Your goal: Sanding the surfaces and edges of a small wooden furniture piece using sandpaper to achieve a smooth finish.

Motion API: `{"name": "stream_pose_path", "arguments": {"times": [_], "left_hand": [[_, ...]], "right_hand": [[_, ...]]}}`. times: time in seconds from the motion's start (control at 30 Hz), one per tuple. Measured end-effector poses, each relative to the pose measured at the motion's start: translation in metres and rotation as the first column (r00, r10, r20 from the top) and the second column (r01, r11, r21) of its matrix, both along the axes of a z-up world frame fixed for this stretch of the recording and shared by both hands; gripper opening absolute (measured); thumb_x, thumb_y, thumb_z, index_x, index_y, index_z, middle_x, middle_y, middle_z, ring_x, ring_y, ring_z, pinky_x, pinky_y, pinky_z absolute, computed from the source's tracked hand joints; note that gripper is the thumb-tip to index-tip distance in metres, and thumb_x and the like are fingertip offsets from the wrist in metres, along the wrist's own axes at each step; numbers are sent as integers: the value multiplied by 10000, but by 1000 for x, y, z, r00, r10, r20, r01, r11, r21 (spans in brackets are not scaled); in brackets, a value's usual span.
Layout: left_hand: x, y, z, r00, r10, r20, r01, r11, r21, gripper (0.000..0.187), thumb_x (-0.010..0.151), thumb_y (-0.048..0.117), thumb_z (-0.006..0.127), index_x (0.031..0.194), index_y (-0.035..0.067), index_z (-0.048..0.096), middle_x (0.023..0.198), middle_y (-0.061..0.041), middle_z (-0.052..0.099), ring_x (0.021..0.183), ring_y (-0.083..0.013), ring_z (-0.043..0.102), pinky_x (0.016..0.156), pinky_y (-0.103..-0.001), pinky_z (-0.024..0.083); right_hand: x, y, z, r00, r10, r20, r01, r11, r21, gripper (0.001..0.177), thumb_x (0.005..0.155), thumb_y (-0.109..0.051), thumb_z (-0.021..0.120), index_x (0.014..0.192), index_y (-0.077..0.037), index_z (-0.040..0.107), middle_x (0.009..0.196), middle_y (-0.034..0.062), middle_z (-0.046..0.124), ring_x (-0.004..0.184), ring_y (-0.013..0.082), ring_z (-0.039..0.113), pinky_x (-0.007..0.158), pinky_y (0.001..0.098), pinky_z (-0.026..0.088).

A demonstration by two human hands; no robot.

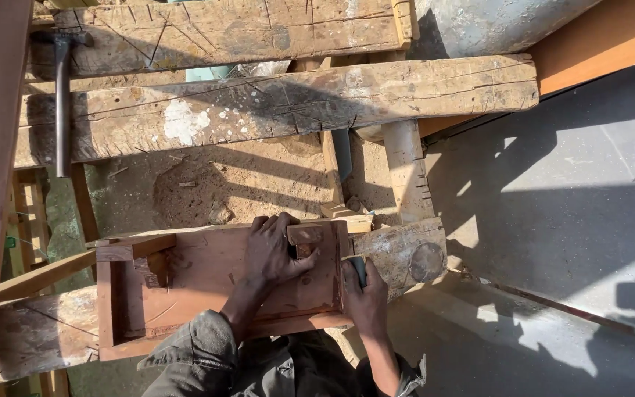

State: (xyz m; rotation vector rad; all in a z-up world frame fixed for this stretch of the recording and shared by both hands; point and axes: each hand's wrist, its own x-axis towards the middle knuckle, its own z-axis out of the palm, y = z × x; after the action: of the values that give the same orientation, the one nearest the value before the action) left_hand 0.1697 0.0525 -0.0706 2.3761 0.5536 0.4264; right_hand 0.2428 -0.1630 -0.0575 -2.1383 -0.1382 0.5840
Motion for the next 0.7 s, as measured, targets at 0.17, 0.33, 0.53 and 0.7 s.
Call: {"name": "stream_pose_path", "arguments": {"times": [0.17, 0.33, 0.53, 0.7], "left_hand": [[-2, -2, -8, 999, 12, 34, -12, 1000, -2, 696, 689, 681, 753, 1052, 117, 565, 807, -174, 748, 856, -314, 760, 933, -461, 507], [-1, 3, -20, 1000, -1, 8, 1, 1000, -1, 708, 671, 696, 758, 1061, 142, 552, 817, -139, 751, 866, -291, 756, 946, -446, 509], [-4, 0, -8, 999, -19, 51, 20, 999, -28, 699, 704, 682, 762, 1072, 129, 545, 811, -166, 752, 855, -318, 763, 958, -469, 506], [-2, 1, 3, 1000, -5, -20, 4, 1000, -7, 703, 704, 689, 751, 1052, 119, 531, 780, -182, 734, 833, -328, 757, 949, -466, 512]], "right_hand": [[44, 54, 22, 992, 84, 92, -94, 990, 109, 316, 1044, -393, 672, 876, -127, 700, 522, 45, 563, 460, 91, 479, 473, 295, 414], [19, 11, 12, 998, 65, -7, -64, 994, 85, 261, 1043, -349, 656, 922, -138, 751, 540, 27, 580, 483, 91, 502, 474, 282, 454], [50, 41, 1, 981, 155, 115, -171, 975, 144, 390, 1079, -378, 636, 815, -92, 666, 490, 48, 422, 420, 117, 373, 461, 340, 372], [27, 25, 13, 996, 78, 43, -82, 991, 105, 379, 1041, -336, 670, 740, -109, 624, 484, -10, 468, 429, 80, 414, 441, 273, 353]]}}
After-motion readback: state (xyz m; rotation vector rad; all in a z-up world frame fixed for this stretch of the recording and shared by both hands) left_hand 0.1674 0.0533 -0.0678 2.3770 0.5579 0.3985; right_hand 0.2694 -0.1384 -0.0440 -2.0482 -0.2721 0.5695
